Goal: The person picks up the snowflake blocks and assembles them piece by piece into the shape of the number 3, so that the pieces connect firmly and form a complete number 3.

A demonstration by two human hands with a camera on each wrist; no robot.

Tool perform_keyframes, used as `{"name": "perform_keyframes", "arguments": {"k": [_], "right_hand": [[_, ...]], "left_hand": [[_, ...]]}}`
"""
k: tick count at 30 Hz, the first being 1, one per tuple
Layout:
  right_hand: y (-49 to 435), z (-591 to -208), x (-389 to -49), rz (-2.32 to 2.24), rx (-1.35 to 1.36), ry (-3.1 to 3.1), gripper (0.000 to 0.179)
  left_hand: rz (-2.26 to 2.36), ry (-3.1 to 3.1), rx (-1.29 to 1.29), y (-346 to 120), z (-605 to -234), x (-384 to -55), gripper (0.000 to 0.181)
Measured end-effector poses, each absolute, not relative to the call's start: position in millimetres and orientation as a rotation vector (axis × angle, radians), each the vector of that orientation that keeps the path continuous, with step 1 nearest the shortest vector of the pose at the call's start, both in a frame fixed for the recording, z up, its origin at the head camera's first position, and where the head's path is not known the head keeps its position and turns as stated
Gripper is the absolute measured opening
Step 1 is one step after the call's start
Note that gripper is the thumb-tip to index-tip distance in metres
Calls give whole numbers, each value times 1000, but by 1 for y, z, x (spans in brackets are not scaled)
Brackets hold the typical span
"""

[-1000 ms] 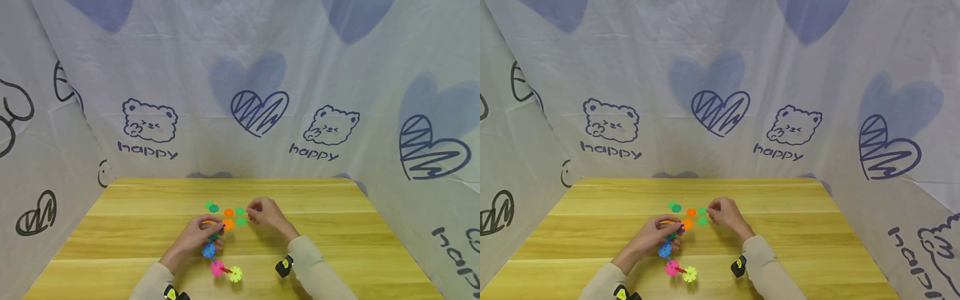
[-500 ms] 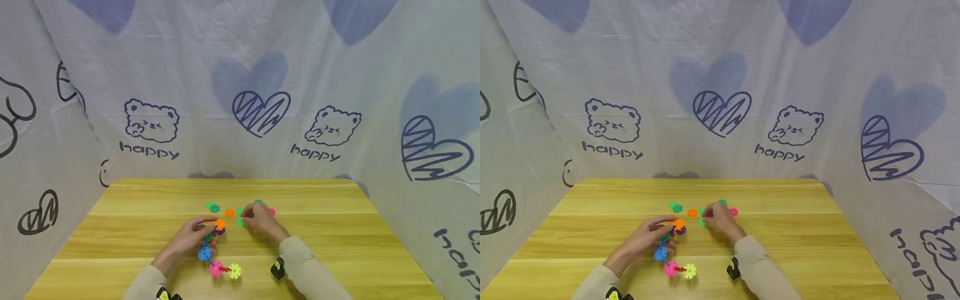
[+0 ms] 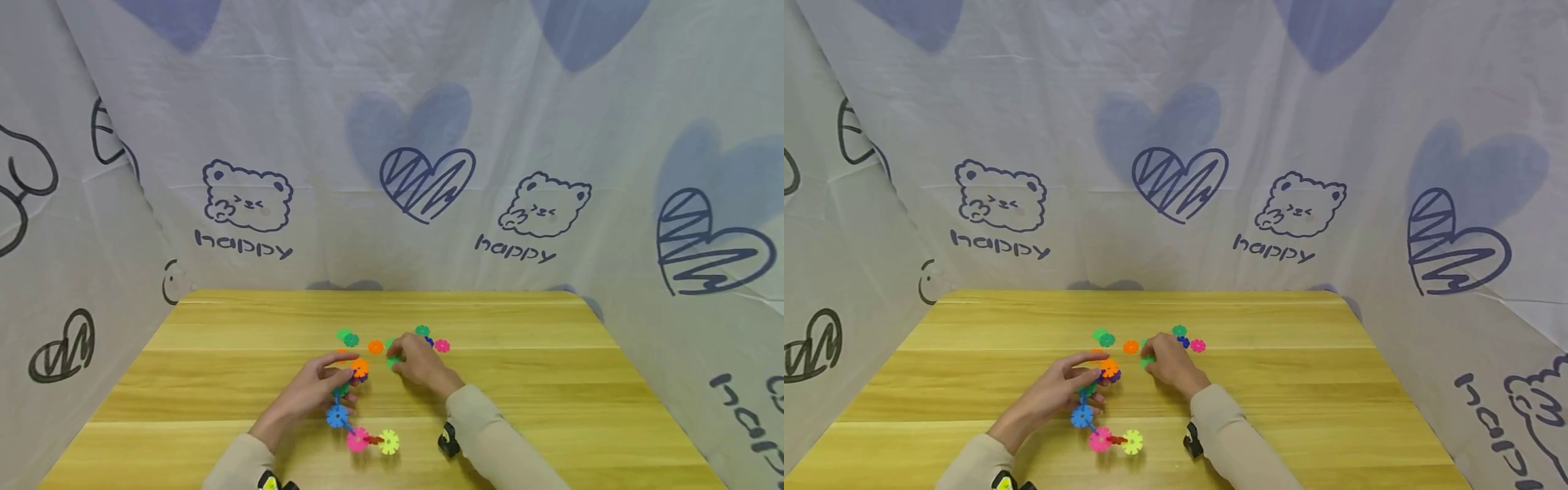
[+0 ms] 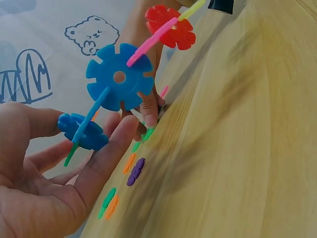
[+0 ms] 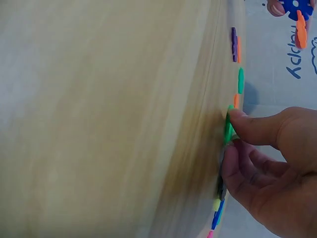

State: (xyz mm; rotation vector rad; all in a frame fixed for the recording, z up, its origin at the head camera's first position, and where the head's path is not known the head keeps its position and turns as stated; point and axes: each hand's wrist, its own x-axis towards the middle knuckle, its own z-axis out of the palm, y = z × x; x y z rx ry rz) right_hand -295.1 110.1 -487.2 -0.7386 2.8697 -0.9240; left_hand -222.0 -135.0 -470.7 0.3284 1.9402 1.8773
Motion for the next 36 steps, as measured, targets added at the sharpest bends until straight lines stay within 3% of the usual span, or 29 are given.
{"name": "perform_keyframes", "arguments": {"k": [36], "right_hand": [[127,-460,-275,-1276,-800,2699,4]], "left_hand": [[1864,1971,325,-123,-469,-222,53]]}}
